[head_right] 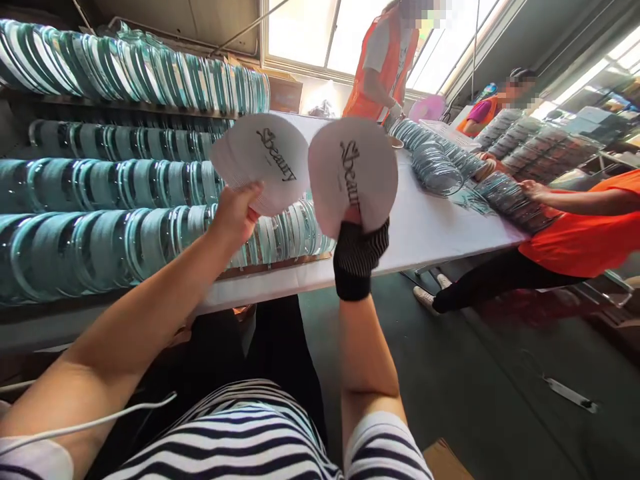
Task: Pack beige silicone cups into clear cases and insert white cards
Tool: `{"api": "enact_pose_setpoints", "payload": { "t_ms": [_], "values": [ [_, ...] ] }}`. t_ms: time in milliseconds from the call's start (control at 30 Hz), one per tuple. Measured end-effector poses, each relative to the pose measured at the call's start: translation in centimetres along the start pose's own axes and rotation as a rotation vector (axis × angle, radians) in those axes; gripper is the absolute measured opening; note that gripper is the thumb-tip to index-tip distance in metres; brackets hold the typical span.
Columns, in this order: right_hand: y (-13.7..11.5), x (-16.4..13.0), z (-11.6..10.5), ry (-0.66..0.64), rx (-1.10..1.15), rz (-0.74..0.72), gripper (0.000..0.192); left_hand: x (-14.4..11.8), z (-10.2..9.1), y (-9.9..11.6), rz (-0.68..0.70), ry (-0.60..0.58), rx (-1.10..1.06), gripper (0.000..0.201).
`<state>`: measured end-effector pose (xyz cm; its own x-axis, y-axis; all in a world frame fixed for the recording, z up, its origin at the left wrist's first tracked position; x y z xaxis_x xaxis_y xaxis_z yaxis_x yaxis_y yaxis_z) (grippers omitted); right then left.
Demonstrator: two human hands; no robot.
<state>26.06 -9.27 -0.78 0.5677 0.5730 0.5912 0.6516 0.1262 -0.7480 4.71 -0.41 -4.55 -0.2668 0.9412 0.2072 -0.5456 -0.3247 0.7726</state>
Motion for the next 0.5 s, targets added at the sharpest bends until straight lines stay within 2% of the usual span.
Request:
{"api": "enact_pose_setpoints", "payload": {
  "t_ms": [67,133,200,300,400,500],
  "values": [
    [0.4,-2.5,-2.8,-0.122,-0.155,-0.108,0.061,1.4,-0.7,0.2,-0.004,0.062,-0.012,0.031],
    [1.1,-5.9,-4.1,-0.412,-0.299,-0.193,0.048,2.5,-1.2,0.0,-0.019,0.085,-0.007,0.031],
    [1.5,-8.8,-4.3,-0.648,-0.41,-0.226,0.04,3.1,-1.4,-0.3,-0.025,0.079,0.0,0.03],
    [1.0,-10.3,-2.0,-0.797,-0.547,-0.214,0.039,3.2,-1.4,-0.8,-0.02,0.021,0.004,0.028],
    [0.3,-9.5,2.5,-0.889,-0.666,-0.162,0.04,2.9,-1.5,-0.9,-0.01,0.004,0.009,0.03],
    [-0.3,-8.3,5.8,-0.869,-0.675,-0.204,0.037,2.8,-2.0,-0.7,0.002,0.043,0.018,0.035]
  ]
}}
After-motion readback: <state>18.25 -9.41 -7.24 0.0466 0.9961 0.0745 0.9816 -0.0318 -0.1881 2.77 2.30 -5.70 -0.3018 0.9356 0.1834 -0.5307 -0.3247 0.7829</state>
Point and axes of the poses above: each hand's wrist, its own x-axis towards the middle knuckle, its own z-axis out of the palm, y = z × x, the point moved 5 cm from there along x, towards the middle knuckle, and after that the axes turned 7 degrees about z, right-handed, at the moved point
